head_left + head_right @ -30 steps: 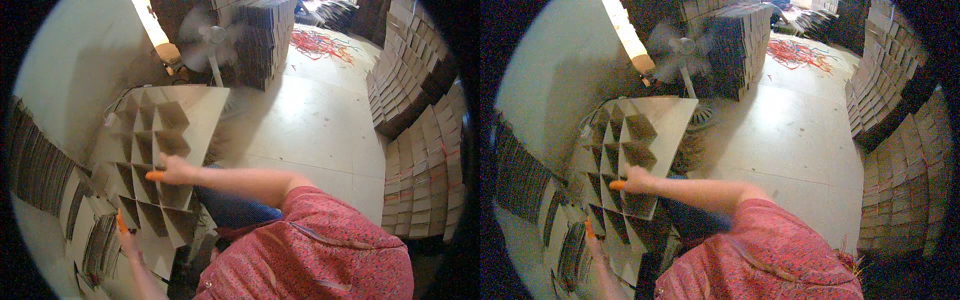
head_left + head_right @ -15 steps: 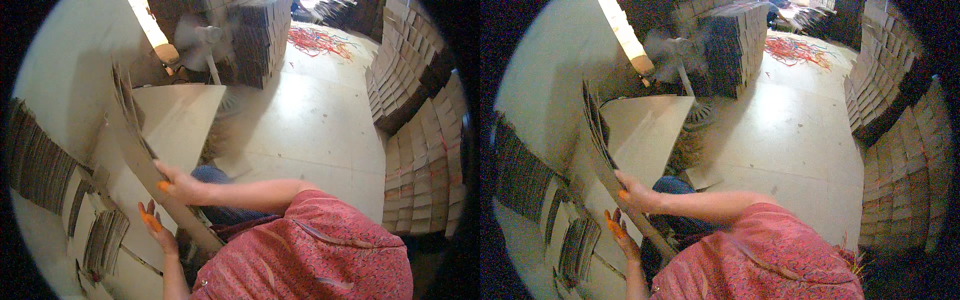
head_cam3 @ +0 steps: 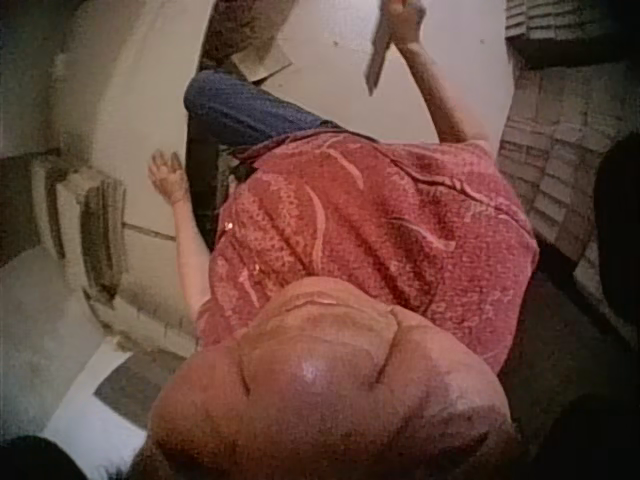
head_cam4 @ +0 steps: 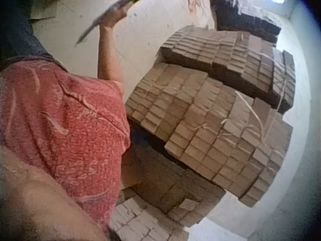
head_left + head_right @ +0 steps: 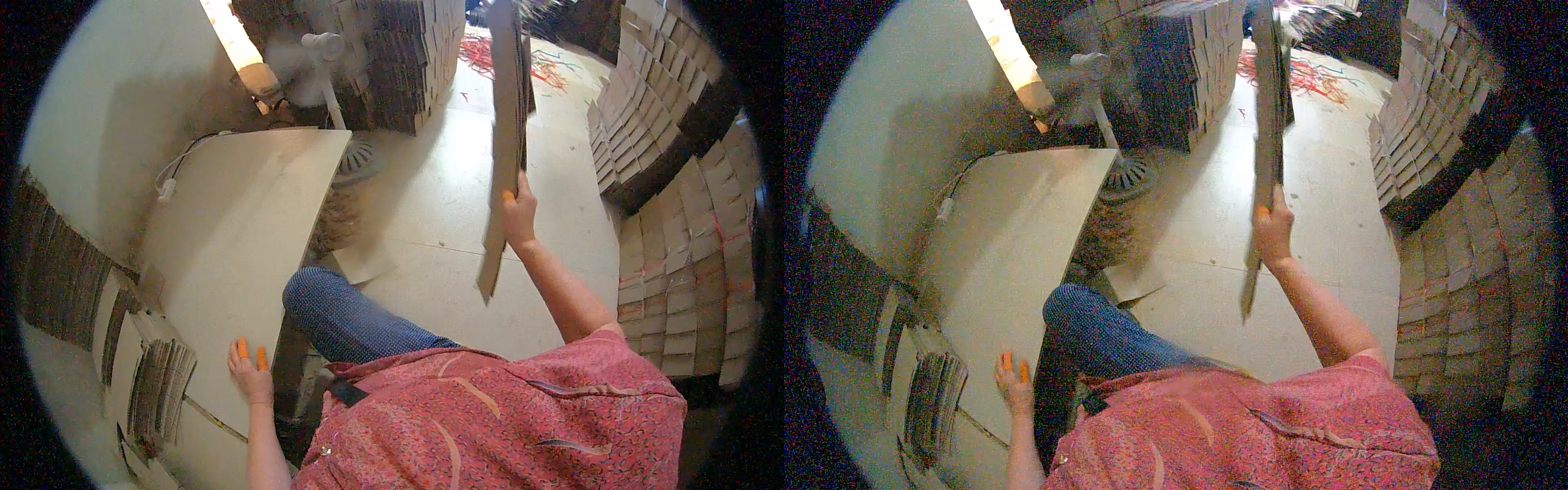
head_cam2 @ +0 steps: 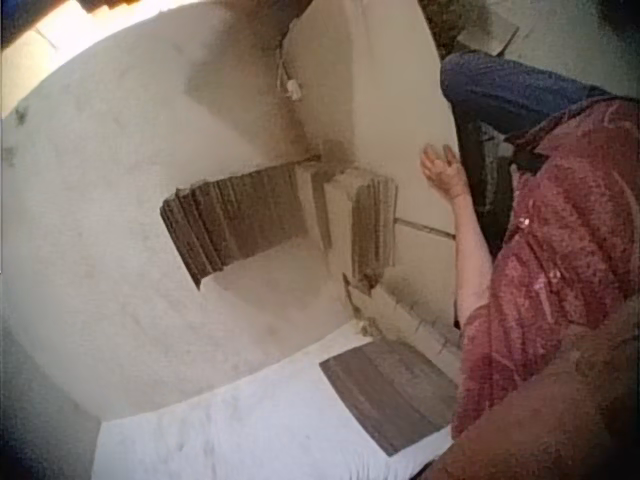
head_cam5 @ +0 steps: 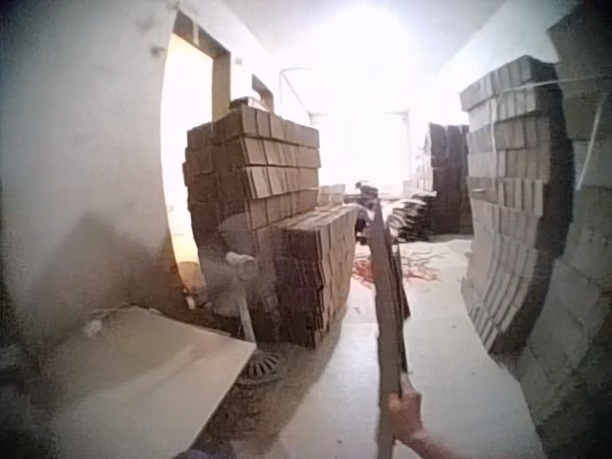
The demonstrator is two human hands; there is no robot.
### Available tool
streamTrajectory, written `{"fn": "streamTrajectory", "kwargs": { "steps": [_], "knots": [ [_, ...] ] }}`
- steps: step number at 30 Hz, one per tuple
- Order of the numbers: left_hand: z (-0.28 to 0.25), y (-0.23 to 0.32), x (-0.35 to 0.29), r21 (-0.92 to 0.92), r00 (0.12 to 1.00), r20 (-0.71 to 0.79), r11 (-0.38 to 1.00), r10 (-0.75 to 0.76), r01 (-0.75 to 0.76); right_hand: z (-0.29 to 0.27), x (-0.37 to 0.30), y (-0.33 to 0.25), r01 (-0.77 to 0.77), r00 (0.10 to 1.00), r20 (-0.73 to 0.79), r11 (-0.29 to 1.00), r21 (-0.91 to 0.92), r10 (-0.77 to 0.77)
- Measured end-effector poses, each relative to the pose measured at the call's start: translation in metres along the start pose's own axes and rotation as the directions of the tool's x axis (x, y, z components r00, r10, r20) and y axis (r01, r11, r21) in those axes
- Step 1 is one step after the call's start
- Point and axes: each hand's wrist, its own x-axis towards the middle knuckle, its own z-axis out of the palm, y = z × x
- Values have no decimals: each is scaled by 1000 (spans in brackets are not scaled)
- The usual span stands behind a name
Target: The person sits on the floor and repeatedly picks up flat cardboard sheets, folds them along pre-scored lines to form partitioned dividers, and stacks the finished units on the floor.
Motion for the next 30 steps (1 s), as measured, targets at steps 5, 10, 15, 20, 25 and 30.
{"fn": "streamTrajectory", "kwargs": {
  "steps": [5,10,15,20,25,30],
  "knots": [
    [2,-1,1,-28,1000,10,1000,-4,4,1,-57,156,-327,902,41,743,-585,430],
    [0,1,4,-15,1000,16,1000,-4,4,32,-133,251,-370,574,101,367,-854,813],
    [-4,9,5,-3,1000,13,1000,16,-16,68,-160,242,-198,539,-58,59,-978,840],
    [1,1,0,-15,1000,-16,1000,25,-25,105,-183,306,62,324,543,555,-829,775],
    [5,-1,0,12,998,-42,998,55,-55,183,-151,101,-95,720,642,955,-282,261],
    [4,4,5,-54,1000,-23,998,12,-13,198,-136,-149,106,730,466,757,645,-500]
  ]
}}
